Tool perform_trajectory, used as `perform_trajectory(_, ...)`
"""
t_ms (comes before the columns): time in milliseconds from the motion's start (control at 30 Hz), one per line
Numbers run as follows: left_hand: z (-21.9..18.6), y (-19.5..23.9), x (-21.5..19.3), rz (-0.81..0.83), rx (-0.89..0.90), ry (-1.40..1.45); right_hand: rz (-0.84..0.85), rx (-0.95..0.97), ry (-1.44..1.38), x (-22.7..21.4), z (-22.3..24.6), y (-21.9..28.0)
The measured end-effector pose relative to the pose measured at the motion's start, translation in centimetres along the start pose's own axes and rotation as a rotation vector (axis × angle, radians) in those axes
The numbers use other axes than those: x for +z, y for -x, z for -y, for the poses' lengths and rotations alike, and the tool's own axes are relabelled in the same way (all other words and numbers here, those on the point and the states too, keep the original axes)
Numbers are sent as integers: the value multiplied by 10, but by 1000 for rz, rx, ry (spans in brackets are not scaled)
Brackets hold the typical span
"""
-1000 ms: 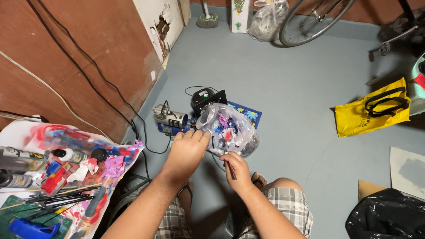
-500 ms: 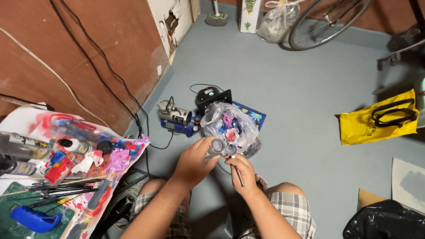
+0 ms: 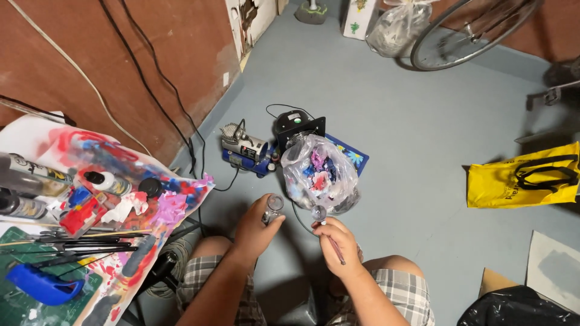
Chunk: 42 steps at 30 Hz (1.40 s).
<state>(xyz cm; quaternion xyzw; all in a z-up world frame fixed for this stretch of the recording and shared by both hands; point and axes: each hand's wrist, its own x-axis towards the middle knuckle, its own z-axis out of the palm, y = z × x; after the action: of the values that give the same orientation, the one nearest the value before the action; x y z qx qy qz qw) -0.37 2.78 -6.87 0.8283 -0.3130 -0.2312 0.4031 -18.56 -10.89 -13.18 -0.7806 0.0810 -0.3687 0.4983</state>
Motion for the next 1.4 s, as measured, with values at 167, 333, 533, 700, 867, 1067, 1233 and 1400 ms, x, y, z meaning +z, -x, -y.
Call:
perform_trajectory(167, 5, -4, 5, 6, -19, 8, -15, 36, 18, -2, -3, 1)
perform_trajectory(333, 5, -7, 7, 26, -44, -7, -21, 89, 12, -2, -10, 8)
perform_trajectory(533, 9, -7, 10, 3, -37, -3, 42, 42, -58, -3, 2, 1)
perform_trajectory(700, 46, -16, 34, -210, 282, 65, 72, 8, -51, -10, -6, 1)
perform_trajectory(867, -17, 14, -15, -236, 332, 20, 17, 109, 19, -17, -24, 7)
perform_trajectory(1067, -81, 49, -104, -432, 548, -77, -31, 339, 21, -18, -25, 7)
perform_trajectory(1233, -95, 50, -195, -708, 443, -209, 18, 378, -34, -19, -19, 3)
perform_trajectory(1400, -80, 34, -269, -1048, 269, -199, -25, 459, 65, -14, -23, 0)
